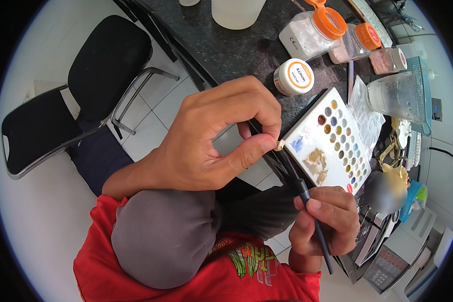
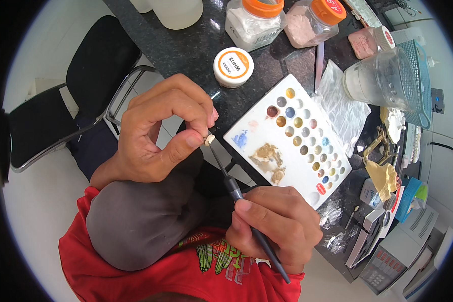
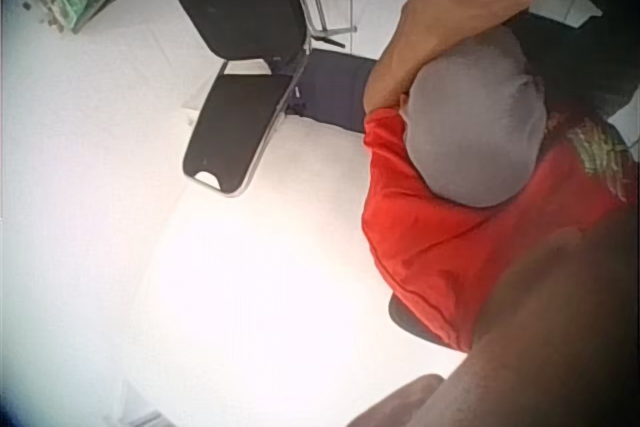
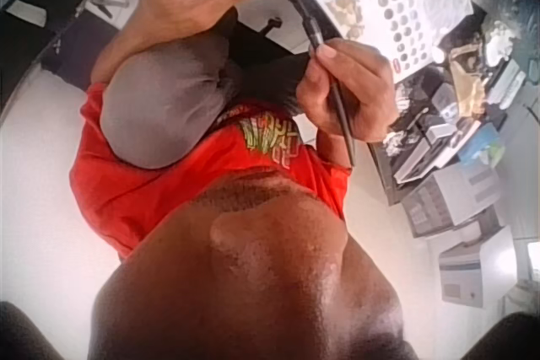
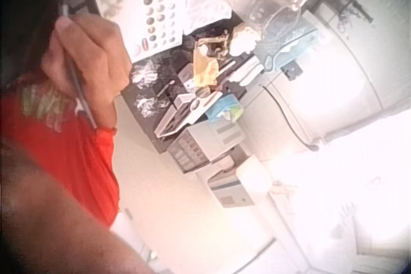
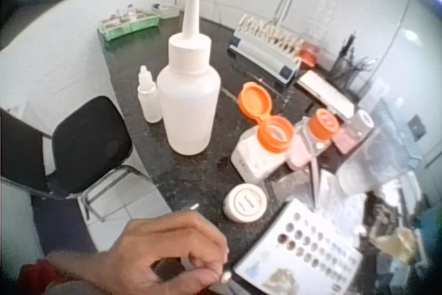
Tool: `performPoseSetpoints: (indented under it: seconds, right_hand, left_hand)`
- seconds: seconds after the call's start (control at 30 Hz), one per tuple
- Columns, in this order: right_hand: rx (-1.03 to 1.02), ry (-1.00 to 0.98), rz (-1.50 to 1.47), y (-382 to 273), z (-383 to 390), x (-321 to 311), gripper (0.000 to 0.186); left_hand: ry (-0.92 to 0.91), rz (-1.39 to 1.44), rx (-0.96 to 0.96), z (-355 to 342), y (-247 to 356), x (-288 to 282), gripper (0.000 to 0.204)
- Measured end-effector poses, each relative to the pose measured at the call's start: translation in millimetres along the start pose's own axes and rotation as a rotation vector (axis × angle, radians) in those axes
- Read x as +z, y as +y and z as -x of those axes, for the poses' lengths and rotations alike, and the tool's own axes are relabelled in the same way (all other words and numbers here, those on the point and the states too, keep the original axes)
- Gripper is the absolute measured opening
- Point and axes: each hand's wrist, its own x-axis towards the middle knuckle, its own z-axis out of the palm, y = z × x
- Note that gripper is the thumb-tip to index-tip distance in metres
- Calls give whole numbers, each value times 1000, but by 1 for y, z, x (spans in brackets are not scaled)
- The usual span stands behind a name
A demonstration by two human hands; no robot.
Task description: The person paints the surface of a dental prosthetic piece using a small brush dipped in various pigments on a palette, then picks up a second prosthetic piece to compare them.
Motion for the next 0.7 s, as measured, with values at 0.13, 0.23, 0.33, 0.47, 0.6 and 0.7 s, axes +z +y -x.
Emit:
performPoseSetpoints:
  seconds: [0.13,0.23,0.33,0.47,0.6,0.7]
  right_hand:
    - [-5,11,11,0,0,0,25]
    - [-16,22,8,1,-1,2,24]
    - [-23,24,13,1,-1,4,23]
    - [-21,59,40,2,0,5,22]
    - [-27,24,20,1,-2,3,23]
    - [-25,33,15,1,-1,3,24]
  left_hand:
    - [-4,1,2,0,-1,0,18]
    - [-8,1,1,0,-1,0,19]
    - [-5,0,-4,0,-1,-1,19]
    - [1,12,-9,0,0,0,19]
    - [3,8,-13,0,0,0,18]
    - [1,4,-16,0,0,0,17]
